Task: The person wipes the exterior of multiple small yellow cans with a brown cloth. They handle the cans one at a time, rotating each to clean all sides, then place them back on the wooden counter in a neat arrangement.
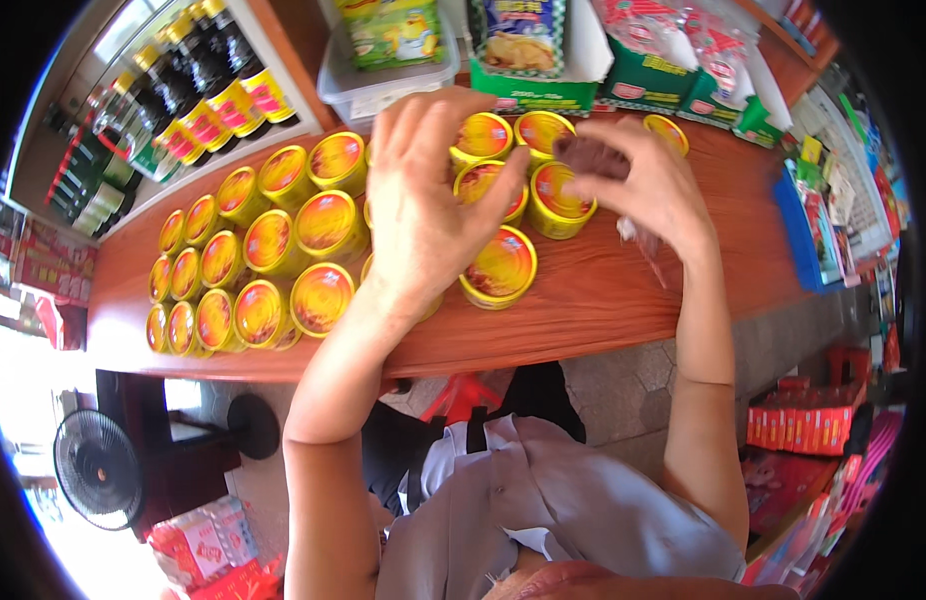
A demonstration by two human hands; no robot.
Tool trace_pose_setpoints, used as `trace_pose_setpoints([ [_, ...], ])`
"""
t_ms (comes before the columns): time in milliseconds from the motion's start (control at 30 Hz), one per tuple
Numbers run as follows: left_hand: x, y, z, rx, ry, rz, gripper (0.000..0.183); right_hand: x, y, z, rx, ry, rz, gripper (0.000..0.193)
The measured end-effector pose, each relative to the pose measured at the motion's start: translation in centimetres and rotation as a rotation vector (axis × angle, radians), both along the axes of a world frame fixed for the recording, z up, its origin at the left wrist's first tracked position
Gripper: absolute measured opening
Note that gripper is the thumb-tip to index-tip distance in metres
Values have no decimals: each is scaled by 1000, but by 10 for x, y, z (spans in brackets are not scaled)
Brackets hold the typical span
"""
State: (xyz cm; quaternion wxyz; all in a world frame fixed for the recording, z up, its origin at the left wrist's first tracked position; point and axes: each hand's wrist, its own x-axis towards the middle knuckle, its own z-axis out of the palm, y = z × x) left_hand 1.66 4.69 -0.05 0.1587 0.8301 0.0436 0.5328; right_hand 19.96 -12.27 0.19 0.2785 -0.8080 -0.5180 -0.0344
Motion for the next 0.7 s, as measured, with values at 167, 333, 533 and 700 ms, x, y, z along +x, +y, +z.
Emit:
trace_pose_setpoints([
  [167,1,-1,-2,-28,59,-43,37,-32,11,-12,-287,-180,7,84],
  [333,3,-3,-7,-20,76,-84,39,-22,9,-19,-128,-195,115,72],
  [533,0,-11,-4,-348,154,-311,61,-18,-4,8,228,153,270,70],
  [700,-3,-18,-1,-717,200,-563,85,-22,-19,24,518,-2,477,72],
])
